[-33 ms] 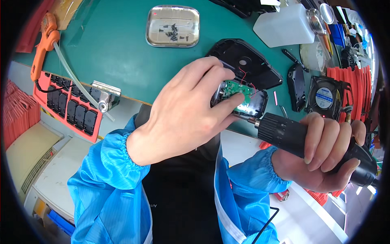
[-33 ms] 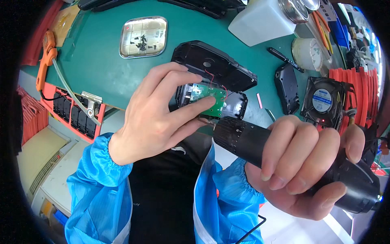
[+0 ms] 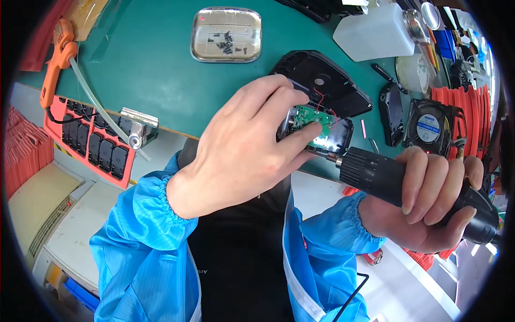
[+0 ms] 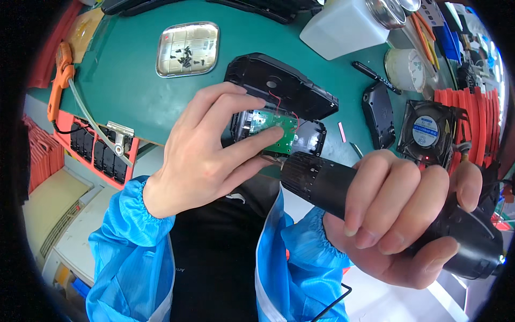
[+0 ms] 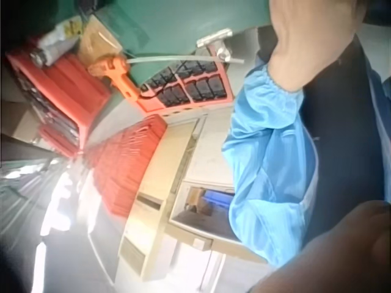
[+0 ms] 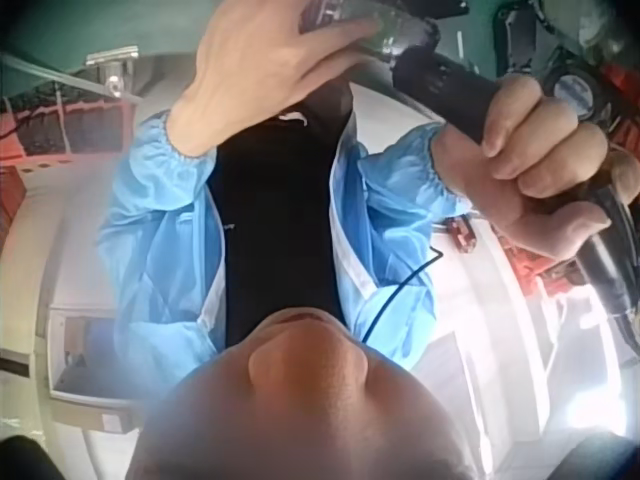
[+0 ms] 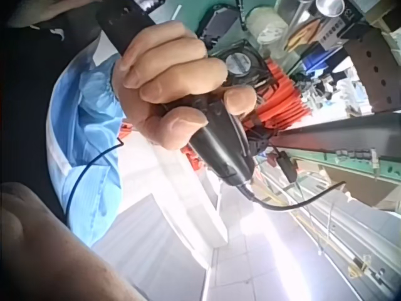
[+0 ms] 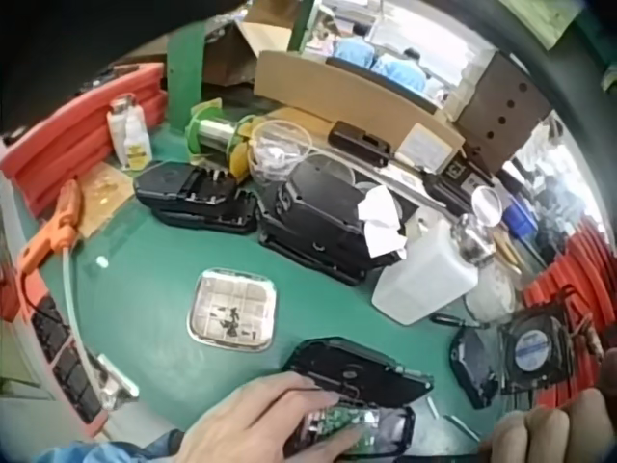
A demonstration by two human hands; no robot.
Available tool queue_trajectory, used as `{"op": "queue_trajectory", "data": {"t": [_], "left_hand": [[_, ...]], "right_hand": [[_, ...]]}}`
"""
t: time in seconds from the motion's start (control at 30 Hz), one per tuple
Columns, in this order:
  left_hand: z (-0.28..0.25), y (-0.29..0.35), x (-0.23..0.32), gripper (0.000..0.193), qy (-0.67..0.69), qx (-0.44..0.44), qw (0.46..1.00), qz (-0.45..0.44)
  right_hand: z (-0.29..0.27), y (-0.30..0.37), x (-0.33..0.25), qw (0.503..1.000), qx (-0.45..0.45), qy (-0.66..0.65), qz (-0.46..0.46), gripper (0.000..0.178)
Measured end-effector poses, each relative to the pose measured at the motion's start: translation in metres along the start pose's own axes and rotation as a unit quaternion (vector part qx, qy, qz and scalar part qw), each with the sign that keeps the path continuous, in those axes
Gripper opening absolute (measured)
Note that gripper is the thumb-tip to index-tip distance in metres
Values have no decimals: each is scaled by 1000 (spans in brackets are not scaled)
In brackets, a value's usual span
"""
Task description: Assembling the internal components of a handheld electronic device and securing them with screws using an electric screwdriver.
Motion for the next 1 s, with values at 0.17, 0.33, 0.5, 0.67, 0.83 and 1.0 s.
{"op": "queue_trajectory", "data": {"t": [0.17,0.33,0.5,0.67,0.83,1.0], "left_hand": [[-1,0,0,44,-24,1,1000,-1],[0,-1,-1,44,-29,0,1000,2],[1,0,-2,44,-35,7,999,8],[-1,-2,-1,43,-17,-4,1000,0],[-4,-3,-2,44,-11,-16,1000,-6],[-4,-3,-2,45,-12,-20,1000,-6]], "right_hand": [[-6,-2,-5,999,-17,7,32,31],[-6,-2,-5,999,-17,1,32,31],[-7,-2,-5,1000,-14,-3,28,31],[-8,-3,-7,1000,-18,4,21,32],[-8,-5,-9,999,-20,4,41,32],[-8,-4,-4,999,-25,-16,43,32]]}}
Point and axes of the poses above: each hand's wrist, its own y-axis away from the middle knuckle, its own z-axis out of the palm, x = y × z, the point moved 1 cm from there along -y, towards the middle knuckle, and after that the axes turned 14 degrees about -y, right-handed, at the moved point
